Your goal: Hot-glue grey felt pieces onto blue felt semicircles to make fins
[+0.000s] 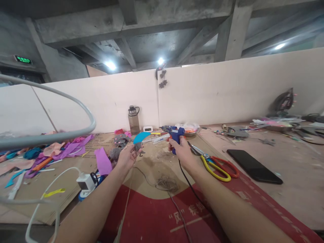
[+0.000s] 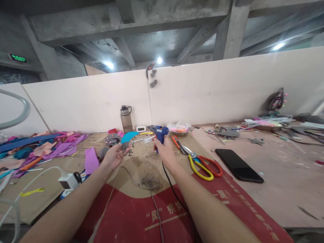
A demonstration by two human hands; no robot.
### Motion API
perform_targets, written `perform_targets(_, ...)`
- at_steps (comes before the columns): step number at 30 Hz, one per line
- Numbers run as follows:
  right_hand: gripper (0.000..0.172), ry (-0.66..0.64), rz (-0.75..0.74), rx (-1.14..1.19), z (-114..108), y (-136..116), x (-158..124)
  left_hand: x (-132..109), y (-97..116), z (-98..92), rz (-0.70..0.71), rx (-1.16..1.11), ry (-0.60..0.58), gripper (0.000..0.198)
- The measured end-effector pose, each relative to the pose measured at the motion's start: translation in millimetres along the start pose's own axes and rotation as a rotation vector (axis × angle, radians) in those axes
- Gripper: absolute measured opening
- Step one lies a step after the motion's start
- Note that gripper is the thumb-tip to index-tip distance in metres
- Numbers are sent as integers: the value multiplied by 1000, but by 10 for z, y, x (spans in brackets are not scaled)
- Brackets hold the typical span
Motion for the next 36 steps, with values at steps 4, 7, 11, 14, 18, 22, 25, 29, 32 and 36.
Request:
perform_targets(4, 23, -185, -37, 10, 186, -162, -133, -54, 9, 34, 12, 11, 10, 8)
perform_targets(7, 23, -297, -34, -16, 285, -209, -206, -81, -6, 50, 19, 20, 0, 6)
perform_targets(11, 26, -375, -81, -63, 345, -241, -271, -103, -22, 50, 50, 66, -12, 4)
perform_targets(14, 26, -397, -131, -152, 365, -269, -322, -128, -8, 83, 93, 87, -43, 9)
perform_targets(18, 30, -365, -195, -316, 363, -304, -371, -177, 25, 179, 132, 117, -105, 14)
perform_targets(22, 32, -345, -238, -406, 367, -312, -398, -217, 65, 240, 161, 107, -112, 15)
perform_targets(25, 32, -331, -257, -436, 361, -327, -415, -246, 73, 292, 165, 107, -143, 16)
perform_targets(29, 32, -313, -260, -476, 352, -357, -442, -299, 87, 358, 177, 110, -182, 18)
perform_targets(32, 33, -298, -266, -494, 351, -378, -457, -332, 107, 391, 193, 111, -195, 20)
perform_targets(36, 30, -277, -298, -508, 353, -387, -463, -351, 118, 414, 202, 109, -208, 21)
Point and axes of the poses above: each hand's wrist, its own x-axis towards the middle knuckle, its own z-axis out of the palm, y = z × x, the point moved 7 cm from there along x, towards the middle knuckle, and after that the axes turned 9 degrees about -x, right-handed, at the moved point
